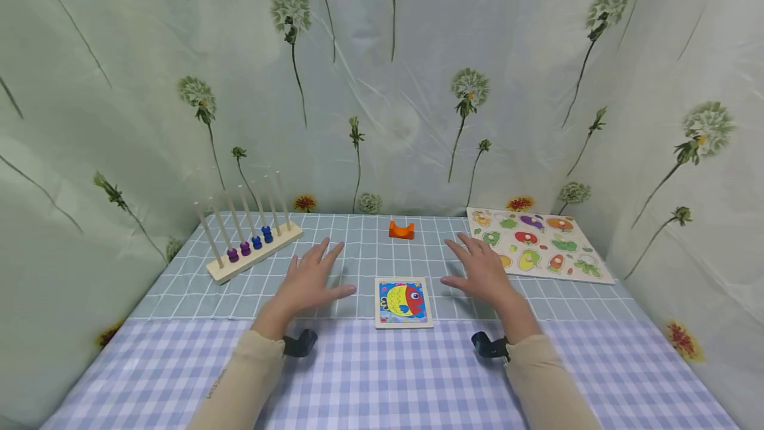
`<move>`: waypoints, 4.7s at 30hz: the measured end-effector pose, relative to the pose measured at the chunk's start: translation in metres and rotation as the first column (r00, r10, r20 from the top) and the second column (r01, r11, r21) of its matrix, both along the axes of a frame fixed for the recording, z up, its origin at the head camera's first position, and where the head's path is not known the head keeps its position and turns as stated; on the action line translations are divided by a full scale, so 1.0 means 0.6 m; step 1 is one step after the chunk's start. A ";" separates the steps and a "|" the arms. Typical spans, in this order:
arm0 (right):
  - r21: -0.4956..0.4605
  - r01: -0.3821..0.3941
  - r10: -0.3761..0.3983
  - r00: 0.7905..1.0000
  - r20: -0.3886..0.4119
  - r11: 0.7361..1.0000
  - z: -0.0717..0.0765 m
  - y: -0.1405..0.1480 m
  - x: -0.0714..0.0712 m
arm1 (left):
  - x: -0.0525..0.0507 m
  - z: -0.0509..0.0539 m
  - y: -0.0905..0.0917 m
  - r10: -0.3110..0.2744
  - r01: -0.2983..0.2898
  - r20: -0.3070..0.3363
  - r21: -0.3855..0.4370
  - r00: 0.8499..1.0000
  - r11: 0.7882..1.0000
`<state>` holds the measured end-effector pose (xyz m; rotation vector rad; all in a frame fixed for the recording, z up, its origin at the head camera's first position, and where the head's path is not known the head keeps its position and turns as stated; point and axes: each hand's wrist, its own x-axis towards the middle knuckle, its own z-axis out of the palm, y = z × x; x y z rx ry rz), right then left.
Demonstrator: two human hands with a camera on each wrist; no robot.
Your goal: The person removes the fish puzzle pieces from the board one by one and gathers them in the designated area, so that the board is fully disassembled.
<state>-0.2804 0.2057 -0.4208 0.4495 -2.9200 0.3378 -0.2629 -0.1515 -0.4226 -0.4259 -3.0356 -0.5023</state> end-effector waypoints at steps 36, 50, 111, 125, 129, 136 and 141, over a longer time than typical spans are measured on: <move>-0.259 -0.139 0.199 0.955 0.221 0.956 -0.034 -0.150 -0.028 | 0.003 -0.076 0.090 -0.209 0.204 0.006 0.197 0.978 0.959; -0.243 -0.137 0.186 0.963 0.193 0.960 -0.034 -0.158 -0.031 | 0.003 -0.081 0.085 -0.247 0.246 -0.027 0.232 0.969 0.941; -0.444 -0.073 0.209 0.941 0.267 0.893 -0.035 -0.166 -0.018 | 0.008 -0.075 0.084 -0.265 0.259 -0.008 0.247 0.964 0.934; -0.585 0.005 0.185 0.946 0.265 0.811 -0.045 -0.157 -0.024 | 0.009 -0.076 0.086 -0.269 0.269 -0.033 0.231 0.963 0.935; -0.639 0.062 0.161 0.945 0.286 0.767 -0.040 -0.147 -0.028 | 0.009 -0.076 0.087 -0.263 0.262 -0.025 0.220 0.965 0.940; -0.685 0.161 0.085 0.946 0.311 0.710 -0.023 -0.105 -0.037 | 0.012 -0.074 0.087 -0.248 0.242 -0.003 0.222 0.969 0.945; -0.656 0.221 0.010 0.944 0.329 0.722 -0.026 -0.063 -0.044 | 0.013 -0.075 0.086 -0.245 0.240 -0.006 0.217 0.970 0.946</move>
